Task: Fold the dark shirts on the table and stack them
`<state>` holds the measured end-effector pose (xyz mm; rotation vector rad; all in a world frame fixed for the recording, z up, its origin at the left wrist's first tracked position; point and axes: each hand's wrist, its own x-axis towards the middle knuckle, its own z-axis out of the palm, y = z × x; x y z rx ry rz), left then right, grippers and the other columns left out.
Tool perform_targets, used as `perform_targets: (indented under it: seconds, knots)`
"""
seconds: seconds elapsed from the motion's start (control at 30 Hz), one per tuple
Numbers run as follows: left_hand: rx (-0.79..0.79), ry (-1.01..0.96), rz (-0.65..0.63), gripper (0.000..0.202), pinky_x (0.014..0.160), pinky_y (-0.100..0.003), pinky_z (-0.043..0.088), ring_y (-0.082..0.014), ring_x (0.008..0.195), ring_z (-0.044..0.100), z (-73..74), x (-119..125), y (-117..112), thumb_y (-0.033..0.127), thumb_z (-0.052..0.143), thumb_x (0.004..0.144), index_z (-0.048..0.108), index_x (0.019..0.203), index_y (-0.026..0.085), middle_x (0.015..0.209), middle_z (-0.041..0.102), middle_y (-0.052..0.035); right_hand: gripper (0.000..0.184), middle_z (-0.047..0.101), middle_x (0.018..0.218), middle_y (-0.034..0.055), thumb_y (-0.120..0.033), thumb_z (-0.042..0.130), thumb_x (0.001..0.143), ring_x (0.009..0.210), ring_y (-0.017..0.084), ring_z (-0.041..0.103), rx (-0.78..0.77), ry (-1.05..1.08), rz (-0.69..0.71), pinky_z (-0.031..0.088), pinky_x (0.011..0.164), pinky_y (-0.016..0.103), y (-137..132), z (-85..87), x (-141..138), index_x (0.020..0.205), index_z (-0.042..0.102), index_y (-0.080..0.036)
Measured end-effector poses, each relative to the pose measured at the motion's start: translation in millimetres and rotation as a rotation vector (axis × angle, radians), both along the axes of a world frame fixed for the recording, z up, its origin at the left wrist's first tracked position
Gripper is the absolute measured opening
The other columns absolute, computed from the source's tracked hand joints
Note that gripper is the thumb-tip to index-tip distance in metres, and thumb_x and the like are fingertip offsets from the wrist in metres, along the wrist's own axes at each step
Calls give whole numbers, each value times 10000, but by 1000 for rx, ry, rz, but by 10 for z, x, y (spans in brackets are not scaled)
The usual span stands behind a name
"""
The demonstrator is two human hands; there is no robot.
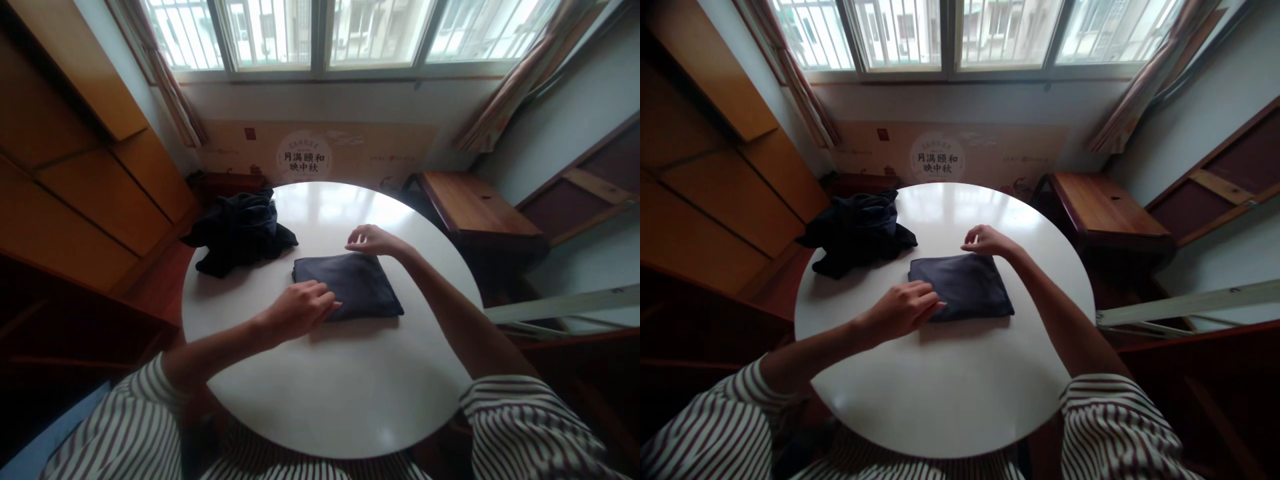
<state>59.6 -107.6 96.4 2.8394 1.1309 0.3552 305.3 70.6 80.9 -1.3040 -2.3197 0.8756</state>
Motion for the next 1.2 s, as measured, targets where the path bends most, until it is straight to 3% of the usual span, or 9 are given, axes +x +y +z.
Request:
perform_targets:
  seconds: [0.17,0.3,0.47,0.6,0.7,0.83,0.97,1.07,1.2]
  knots:
    - [42,-3,-294,481,1101,-474,346,-299,1380,421,-341,292,347,452,395,1024,501,1405,178,1485,473,-156,556,707,758,77,-623,794,594,671,169,581,-211,-58,-48,434,596,281,-99,8,470,833,763,-122]
    - [-15,53,-264,753,1165,-557,207,-327,1473,262,-567,278,259,633,392,964,283,1545,168,1596,277,-185,582,646,634,44,-676,752,606,594,134,505,-143,79,-77,388,560,275,-153,-128,447,749,741,-112]
    - [-74,74,-263,695,1180,-543,170,-317,1491,216,-497,266,146,582,358,992,273,1553,181,1604,262,-169,544,640,624,47,-673,718,656,591,150,525,-4,144,-93,419,573,284,-133,-222,372,717,728,-133]
    - [-159,16,-140,491,1186,-464,220,-229,1451,329,-369,269,273,395,235,1056,441,1469,225,1541,421,-94,404,687,803,97,-540,665,806,654,180,589,262,123,-88,493,671,324,-255,-173,256,810,743,-144]
    - [-125,13,80,491,1179,-528,223,-279,1460,302,-379,228,381,345,268,1044,450,1461,161,1545,404,-132,340,711,1026,136,-411,530,945,902,235,655,395,92,56,496,868,366,-500,-153,90,1016,747,-159]
    - [-140,120,329,614,1170,-596,193,-351,1480,227,-534,181,395,434,308,1021,359,1503,58,1577,300,-215,450,567,1421,81,-452,449,999,1328,260,487,338,-60,314,283,1151,457,-814,-316,-80,1402,553,-279]
    - [-126,162,436,680,1167,-623,158,-374,1494,158,-615,209,329,477,303,1010,326,1510,17,1592,224,-255,520,371,1574,68,-540,392,1001,1472,313,262,257,-207,120,67,1180,600,-761,-536,2,1468,462,-322]
    - [-124,167,457,669,1152,-643,169,-393,1492,139,-549,233,229,481,283,1018,333,1515,36,1596,221,-247,591,408,1540,154,-541,412,991,1444,337,307,158,-159,-70,158,1167,593,-553,-573,158,1479,448,-209]
    - [-167,138,384,723,1025,-727,305,-492,1470,83,-459,175,-51,624,384,958,284,1561,239,1638,136,-176,684,632,1247,200,-560,573,906,1205,315,555,111,-95,-102,419,1046,460,-344,-455,302,1409,519,-101]
